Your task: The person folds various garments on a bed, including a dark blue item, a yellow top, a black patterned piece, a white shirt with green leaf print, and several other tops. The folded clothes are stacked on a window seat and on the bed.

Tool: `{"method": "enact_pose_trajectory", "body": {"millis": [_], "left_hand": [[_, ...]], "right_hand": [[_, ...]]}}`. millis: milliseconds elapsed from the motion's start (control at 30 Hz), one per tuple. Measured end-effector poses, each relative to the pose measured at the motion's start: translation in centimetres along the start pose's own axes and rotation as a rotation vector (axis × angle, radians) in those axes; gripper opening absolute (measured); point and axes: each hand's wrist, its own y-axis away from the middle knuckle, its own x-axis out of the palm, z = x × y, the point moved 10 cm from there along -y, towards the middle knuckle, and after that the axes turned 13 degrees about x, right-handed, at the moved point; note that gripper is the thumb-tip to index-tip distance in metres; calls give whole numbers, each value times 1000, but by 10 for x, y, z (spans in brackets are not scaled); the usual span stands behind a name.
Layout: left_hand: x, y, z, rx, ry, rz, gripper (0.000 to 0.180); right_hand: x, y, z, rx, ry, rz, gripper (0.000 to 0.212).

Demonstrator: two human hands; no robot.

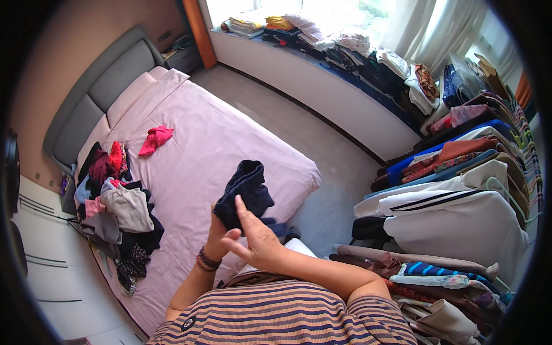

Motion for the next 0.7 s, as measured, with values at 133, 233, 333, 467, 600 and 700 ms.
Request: {"method": "enact_pose_trajectory", "body": {"millis": [133,233,333,467,600,700], "left_hand": [[-17,-17,10,-156,6,-161,40],[-13,-49,7,-100,15,-226,32],[17,-87,17,-101,-23,-158,33],[72,-153,43,-94,-152,72,34],[100,-236,73,-58,-290,108,32],[136,-285,100,-5,-198,112,32]], "right_hand": [[-7,-7,-19,6,-127,179,77],[-60,-28,-65,47,-241,-71,66],[-118,-58,-130,119,-303,-269,64],[-151,-108,-186,265,-737,253,35],[-278,-143,-184,81,-372,-24,19],[-355,-156,-175,6,-32,-154,19]]}}
